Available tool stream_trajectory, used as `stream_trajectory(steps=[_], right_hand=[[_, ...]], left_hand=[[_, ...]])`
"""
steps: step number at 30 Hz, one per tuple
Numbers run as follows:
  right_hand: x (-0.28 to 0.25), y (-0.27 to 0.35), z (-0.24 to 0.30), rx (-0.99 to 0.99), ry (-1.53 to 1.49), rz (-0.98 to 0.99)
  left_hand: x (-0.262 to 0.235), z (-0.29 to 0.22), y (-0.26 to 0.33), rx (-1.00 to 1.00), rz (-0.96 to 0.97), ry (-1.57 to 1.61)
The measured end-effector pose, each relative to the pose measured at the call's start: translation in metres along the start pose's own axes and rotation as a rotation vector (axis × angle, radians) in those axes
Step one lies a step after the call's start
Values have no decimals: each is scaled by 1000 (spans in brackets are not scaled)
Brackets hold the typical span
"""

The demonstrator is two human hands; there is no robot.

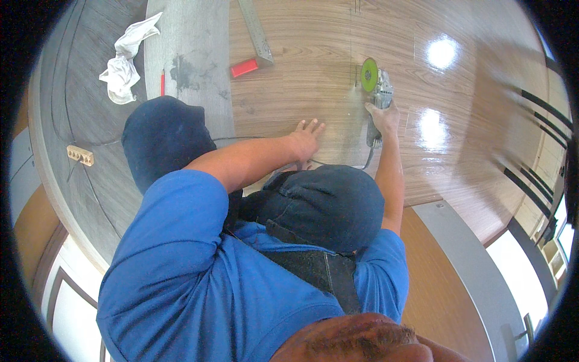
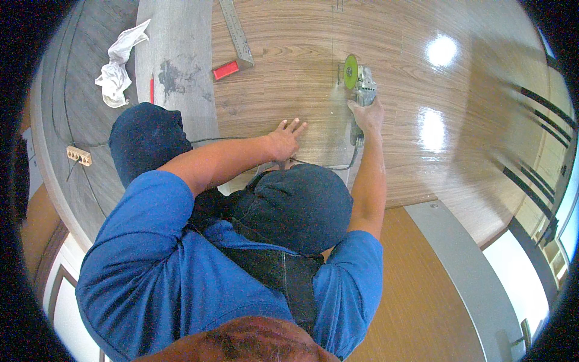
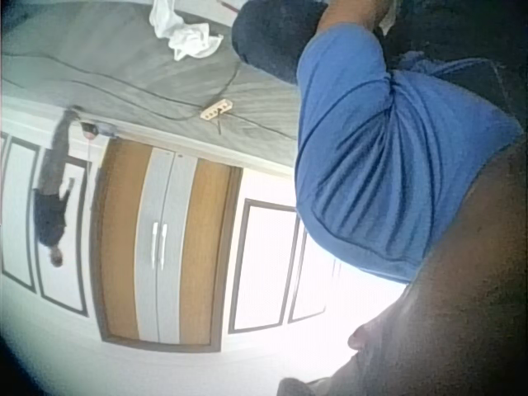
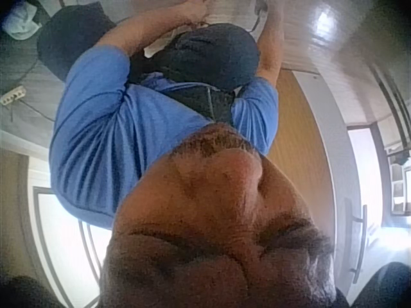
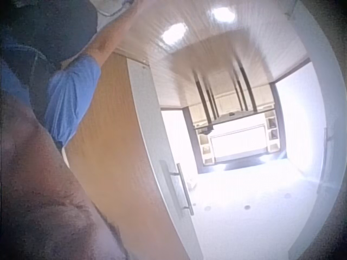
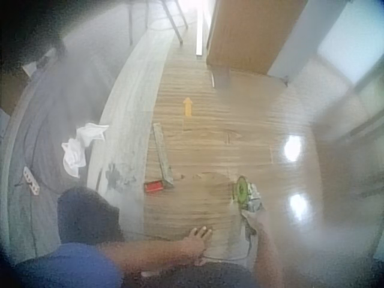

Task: The person measures and marks a line on a wooden floor tile using a metal ruler and a red marker. They then use an angle grinder to cut along the marked line on the floor tile.

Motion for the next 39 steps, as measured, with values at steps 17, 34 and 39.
stream_trajectory(steps=[17, 34, 39], right_hand=[[-4, 4, 8, -11, -16, -17], [-1, 3, 5, -28, 4, -2], [2, 1, -2, -7, 4, 26]], left_hand=[[4, 1, -3, 4, 2, -6], [8, 4, -4, 6, -61, -15], [5, 3, -2, 6, -34, -10]])
Point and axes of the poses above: each hand's wrist, its own y-axis away from the middle knuckle, its own x-axis out of the palm, z = x × y, the point moved 5 cm from there along -y, towards the middle knuckle, and after that the axes turned 8 degrees about y, right-handed, at the moved point
